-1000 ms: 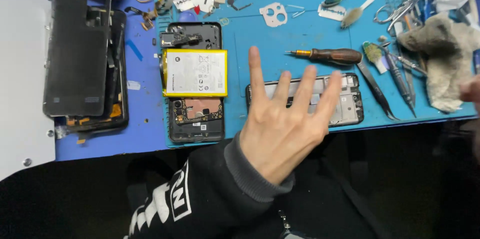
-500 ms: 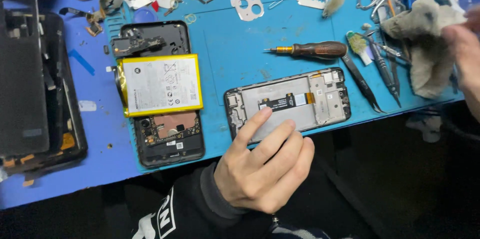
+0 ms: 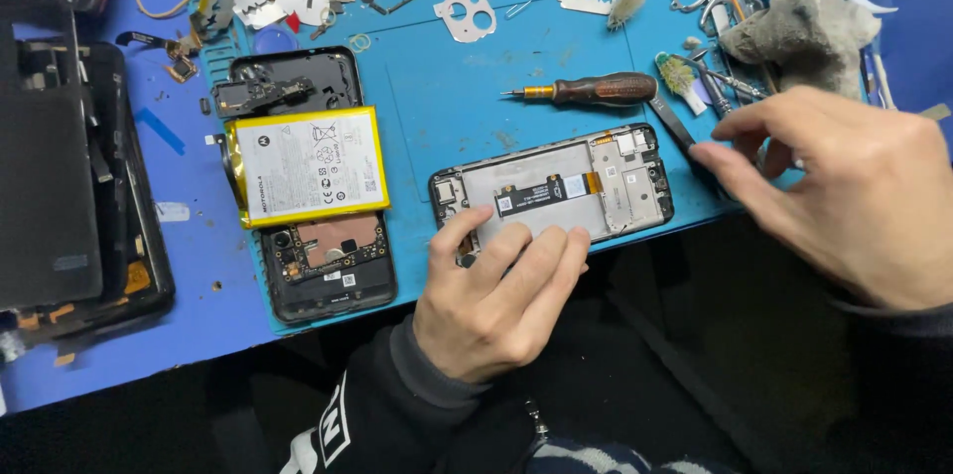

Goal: Cleaning and assembling internal components of a disassembled mobile phone.

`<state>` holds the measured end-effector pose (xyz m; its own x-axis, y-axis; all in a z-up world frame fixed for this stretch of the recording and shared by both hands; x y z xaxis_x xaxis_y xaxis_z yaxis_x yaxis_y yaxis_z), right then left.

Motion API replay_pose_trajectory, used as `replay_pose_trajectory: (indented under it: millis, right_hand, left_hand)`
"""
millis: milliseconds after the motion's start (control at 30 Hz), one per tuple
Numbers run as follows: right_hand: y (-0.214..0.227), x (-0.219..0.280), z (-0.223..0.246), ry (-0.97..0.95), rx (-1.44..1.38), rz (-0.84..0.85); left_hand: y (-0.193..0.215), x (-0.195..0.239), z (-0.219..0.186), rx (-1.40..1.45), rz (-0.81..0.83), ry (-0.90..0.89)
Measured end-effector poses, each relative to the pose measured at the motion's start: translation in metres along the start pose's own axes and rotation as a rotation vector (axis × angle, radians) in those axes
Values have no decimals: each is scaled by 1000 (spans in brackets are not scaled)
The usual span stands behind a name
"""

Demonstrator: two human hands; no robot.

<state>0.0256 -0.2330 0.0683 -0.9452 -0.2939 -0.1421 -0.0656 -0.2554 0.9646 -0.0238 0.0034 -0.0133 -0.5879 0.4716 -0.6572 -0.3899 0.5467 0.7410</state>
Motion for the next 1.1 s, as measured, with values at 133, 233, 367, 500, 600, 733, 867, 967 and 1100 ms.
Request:
replay_pose_trajectory:
  millis: [133, 233, 367, 500, 600, 733, 867, 967, 1100]
  right_hand:
    - [-8, 0, -4, -20, 52, 95]
    - [-6, -4, -14, -12, 2, 140]
    - [-8, -2, -38, 14, -28, -81]
    - [-35, 7, -76, 99, 326, -31]
    - [-74, 39, -178, -221, -14, 2]
    - [-66, 32, -162, -137, -354, 22]
    - [-59, 20, -117, -24, -833, 45]
    - [-55, 5, -61, -81, -976, 19]
    - [-56, -11, -14, -126, -1095, -128]
  left_hand:
    - [3, -1, 1, -18, -24, -10]
    - [4, 1, 1, -13, -17, 6]
    - [-1, 4, 3, -3, -7, 3]
    - [-2, 6, 2, -60, 4, -2]
    - [-9, 6, 0, -122, 15, -9]
    - [-15, 5, -2, -153, 21, -11]
    - [-13, 6, -2, -154, 21, 2]
    - [-13, 4, -1, -147, 9, 1]
    - [-13, 3, 1, -138, 9, -4]
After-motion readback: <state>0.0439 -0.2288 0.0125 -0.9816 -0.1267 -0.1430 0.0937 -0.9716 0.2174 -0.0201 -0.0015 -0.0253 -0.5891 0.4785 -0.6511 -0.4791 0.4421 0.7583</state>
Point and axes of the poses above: each hand's wrist, its own x-axis away from the middle knuckle, its own y-axis out of the back of the hand, z = x × y, the point moved 2 cm from there along -x, towards the middle knuckle, and after that the axes turned 8 degrees about -x, right-handed, at the moved point
